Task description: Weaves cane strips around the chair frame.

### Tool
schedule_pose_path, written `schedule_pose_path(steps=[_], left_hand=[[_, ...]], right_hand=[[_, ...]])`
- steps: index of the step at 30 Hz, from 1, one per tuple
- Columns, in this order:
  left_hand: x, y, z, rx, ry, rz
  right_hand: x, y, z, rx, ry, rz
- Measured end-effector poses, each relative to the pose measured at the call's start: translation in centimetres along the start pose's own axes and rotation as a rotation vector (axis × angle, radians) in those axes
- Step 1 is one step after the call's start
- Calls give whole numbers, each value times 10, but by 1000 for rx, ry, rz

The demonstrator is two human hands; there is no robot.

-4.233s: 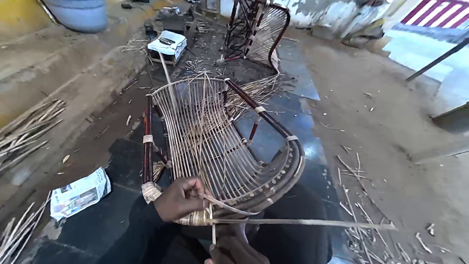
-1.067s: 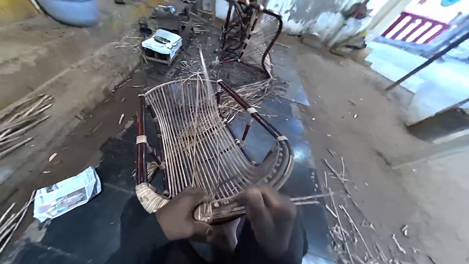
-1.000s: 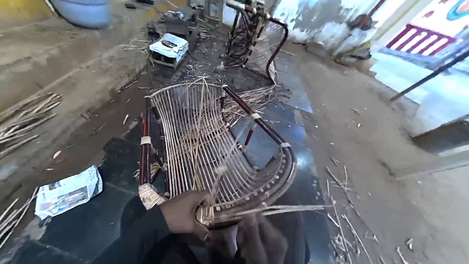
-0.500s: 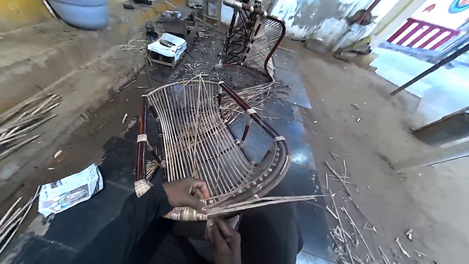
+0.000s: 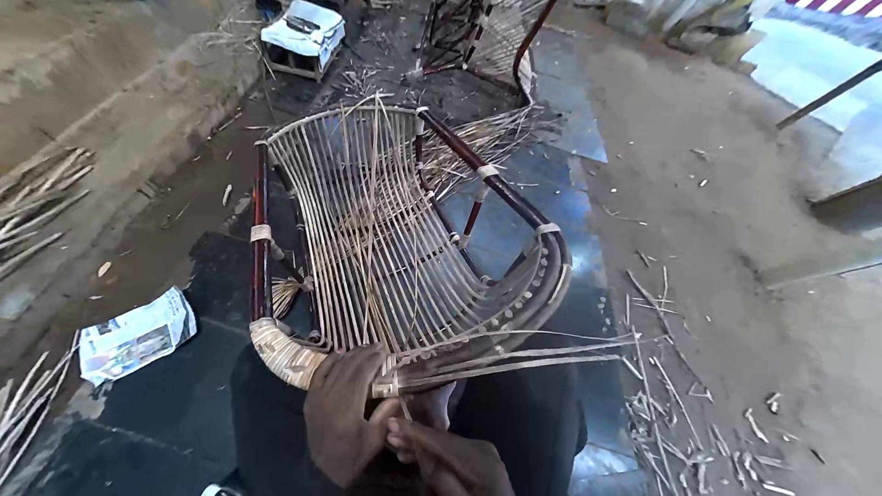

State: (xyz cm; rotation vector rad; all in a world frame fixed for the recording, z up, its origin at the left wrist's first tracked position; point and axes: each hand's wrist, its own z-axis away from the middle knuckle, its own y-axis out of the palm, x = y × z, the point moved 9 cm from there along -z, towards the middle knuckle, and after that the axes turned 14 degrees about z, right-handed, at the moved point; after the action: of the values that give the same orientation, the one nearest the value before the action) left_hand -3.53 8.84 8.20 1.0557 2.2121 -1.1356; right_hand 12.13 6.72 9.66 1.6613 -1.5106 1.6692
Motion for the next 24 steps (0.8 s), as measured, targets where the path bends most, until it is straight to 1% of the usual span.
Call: schedule_pose_path(steps=[1,3,5,6,7,8,9,10,11,12,13,15,16,17,18,19,20,21,22,23,24], left_hand=[[2,-1,0,-51,-2,48],[2,-2,3,-112,39,86],[0,-1,5,-117,95,89],[-1,0,4,-115,118,92],[-4,0,4,-114,132,89],[-7,0,4,-116,138,76],[-9,-1,3,-122,141,68],[-9,-2,3,-134,142,81],[-7,-3,4,-129,135,100],[-4,-4,4,-119,133,107],[-1,-5,4,-124,132,106],[1,-5,10,-143,103,96],[-1,-5,10,-114,74,55],[-4,-2,6,-48,56,-20],[-10,3,1,49,52,-119],[-15,8,-4,139,46,-188],[-19,11,-9,214,43,-225],[-19,13,-15,282,24,-210],[-16,14,-22,353,-21,-150],[-10,14,-31,433,-92,-56],[-1,16,-38,538,-189,47]], right_hand=[[0,-3,0,49,-47,40],[9,-7,1,52,-136,262],[30,-16,-11,-65,-272,567],[41,-24,-27,-137,-335,708],[50,-30,-48,-169,-386,843],[50,-32,-73,-149,-417,951],[41,-29,-99,-83,-413,1001],[23,-23,-123,50,-350,1017],[0,-16,-140,233,-221,985],[-17,-10,-150,370,-114,935],[-27,-6,-156,458,-48,909],[-39,2,-156,586,58,864],[-43,3,-154,611,99,849],[-46,2,-155,612,143,842],[-47,-2,-156,565,169,847],[-41,-10,-155,443,159,874],[-30,-21,-149,263,116,919],[-12,-34,-139,23,11,932],[9,-46,-123,-194,-110,880],[29,-54,-101,-361,-220,782],[42,-56,-74,-459,-287,650]])
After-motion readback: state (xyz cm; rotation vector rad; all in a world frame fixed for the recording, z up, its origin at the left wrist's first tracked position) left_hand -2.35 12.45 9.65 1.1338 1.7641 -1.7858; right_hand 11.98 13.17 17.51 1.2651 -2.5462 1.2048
